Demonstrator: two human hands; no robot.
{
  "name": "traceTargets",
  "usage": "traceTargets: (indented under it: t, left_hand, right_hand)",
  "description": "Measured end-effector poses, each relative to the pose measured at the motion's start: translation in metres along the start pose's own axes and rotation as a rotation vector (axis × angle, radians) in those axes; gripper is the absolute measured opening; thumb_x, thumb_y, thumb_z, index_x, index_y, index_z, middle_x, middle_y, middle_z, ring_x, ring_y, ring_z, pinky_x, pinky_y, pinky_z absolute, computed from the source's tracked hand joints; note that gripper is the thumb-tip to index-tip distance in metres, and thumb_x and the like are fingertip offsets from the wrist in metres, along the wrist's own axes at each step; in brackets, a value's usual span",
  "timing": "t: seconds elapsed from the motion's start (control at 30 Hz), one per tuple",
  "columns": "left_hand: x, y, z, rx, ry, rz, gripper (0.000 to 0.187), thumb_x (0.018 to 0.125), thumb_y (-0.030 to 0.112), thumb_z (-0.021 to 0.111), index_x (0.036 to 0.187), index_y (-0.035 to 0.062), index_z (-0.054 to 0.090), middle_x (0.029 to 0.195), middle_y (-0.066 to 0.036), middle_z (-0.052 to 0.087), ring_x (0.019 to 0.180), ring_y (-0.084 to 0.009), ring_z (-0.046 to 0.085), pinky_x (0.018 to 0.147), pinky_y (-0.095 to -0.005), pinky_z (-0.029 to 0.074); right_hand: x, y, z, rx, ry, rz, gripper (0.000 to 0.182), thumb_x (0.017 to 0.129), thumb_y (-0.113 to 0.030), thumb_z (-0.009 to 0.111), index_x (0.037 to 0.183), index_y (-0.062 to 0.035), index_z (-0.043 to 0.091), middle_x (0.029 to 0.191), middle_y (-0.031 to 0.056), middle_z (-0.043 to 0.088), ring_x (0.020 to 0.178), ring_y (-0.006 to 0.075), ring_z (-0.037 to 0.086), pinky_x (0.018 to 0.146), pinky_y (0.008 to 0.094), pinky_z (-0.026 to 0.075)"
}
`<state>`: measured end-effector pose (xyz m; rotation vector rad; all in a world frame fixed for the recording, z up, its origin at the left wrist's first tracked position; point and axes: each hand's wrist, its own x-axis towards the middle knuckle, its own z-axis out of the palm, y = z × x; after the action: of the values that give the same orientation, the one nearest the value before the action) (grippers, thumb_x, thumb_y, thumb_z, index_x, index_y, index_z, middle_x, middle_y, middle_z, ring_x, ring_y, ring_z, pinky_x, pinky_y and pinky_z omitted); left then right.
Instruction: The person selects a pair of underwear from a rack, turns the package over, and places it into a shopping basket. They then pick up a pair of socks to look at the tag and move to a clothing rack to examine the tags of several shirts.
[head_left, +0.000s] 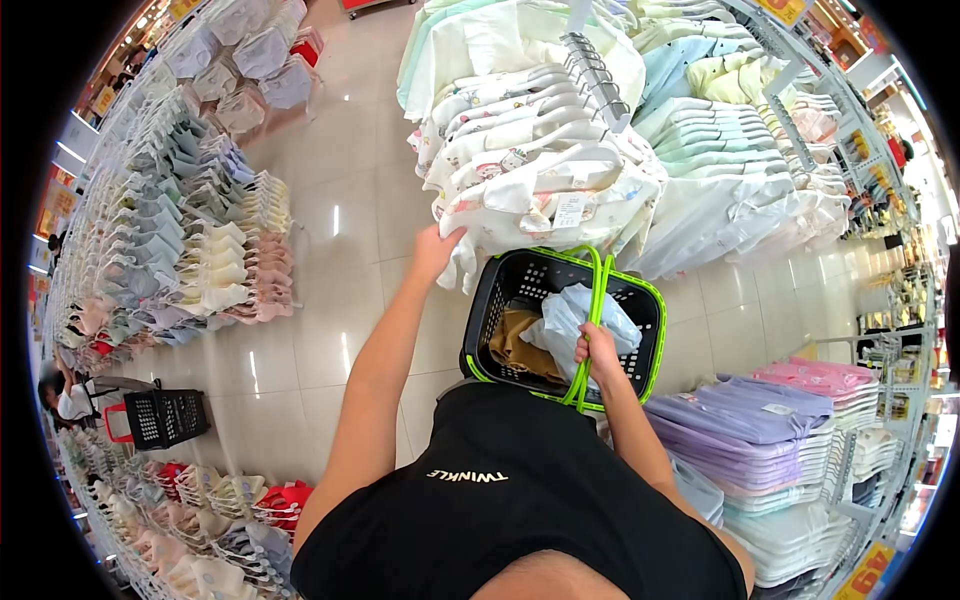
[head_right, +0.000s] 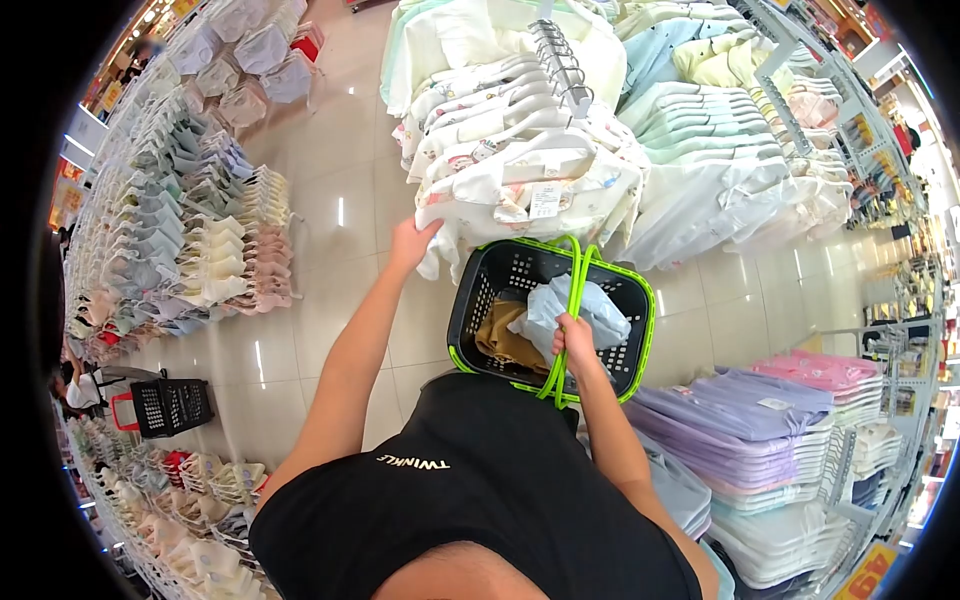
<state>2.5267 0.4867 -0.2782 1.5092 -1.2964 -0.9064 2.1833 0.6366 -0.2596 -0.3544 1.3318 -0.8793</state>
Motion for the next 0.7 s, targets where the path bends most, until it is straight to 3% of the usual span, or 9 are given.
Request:
traceTargets:
  t: [0.2,0.3,0.4,0.47,0.7]
  left_hand:
    - [-0.044,-0.063,-0.009,0.424,-0.146,-0.114,0.044,0.082,0.042,0.066,0.091,-0.0009,0.069,0.078,-0.022,0.066,0.074,-0.0373,0.064,0.067,-0.0423,0.05]
    - [-0.066,-0.058,-0.013,0.502,-0.148,-0.091,0.047,0.082,0.046,0.064,0.088,0.0001,0.07,0.078,-0.022,0.066,0.074,-0.039,0.064,0.068,-0.0447,0.05]
    - [-0.077,-0.077,-0.016,0.594,-0.188,-0.154,0.044,0.083,0.045,0.063,0.087,0.0015,0.07,0.077,-0.022,0.066,0.074,-0.0395,0.064,0.067,-0.0457,0.05]
    - [-0.078,-0.087,-0.011,0.602,-0.176,-0.14,0.044,0.083,0.044,0.063,0.087,0.0017,0.07,0.077,-0.022,0.066,0.073,-0.0394,0.064,0.066,-0.0459,0.05]
    - [-0.082,-0.081,-0.015,0.584,-0.161,-0.202,0.042,0.081,0.043,0.064,0.092,0.002,0.07,0.079,-0.023,0.066,0.077,-0.0385,0.064,0.068,-0.0463,0.051]
  right_hand:
    - [0.003,0.0,-0.001,0.027,-0.002,-0.003,0.013,0.088,-0.018,0.052,0.088,-0.0062,0.046,0.059,-0.0003,0.037,0.045,0.0108,0.035,0.043,0.0289,0.032]
    - [0.003,0.001,0.001,0.031,0.005,0.001,0.013,0.087,-0.017,0.052,0.089,-0.0062,0.046,0.059,-0.0002,0.037,0.045,0.0107,0.034,0.043,0.0289,0.032]
    - [0.002,-0.003,0.006,0.007,0.02,-0.006,0.015,0.087,-0.016,0.052,0.08,-0.01,0.041,0.056,-0.0026,0.031,0.044,0.0099,0.03,0.043,0.0274,0.029]
    - [0.006,-0.002,0.003,0.003,0.014,0.003,0.013,0.087,-0.017,0.052,0.09,-0.0061,0.046,0.059,-0.0001,0.037,0.045,0.0109,0.035,0.043,0.0289,0.033]
    - [0.008,-0.005,0.005,0.016,0.005,0.016,0.013,0.086,-0.017,0.053,0.085,-0.0079,0.044,0.057,-0.0011,0.034,0.044,0.0106,0.032,0.042,0.0288,0.031]
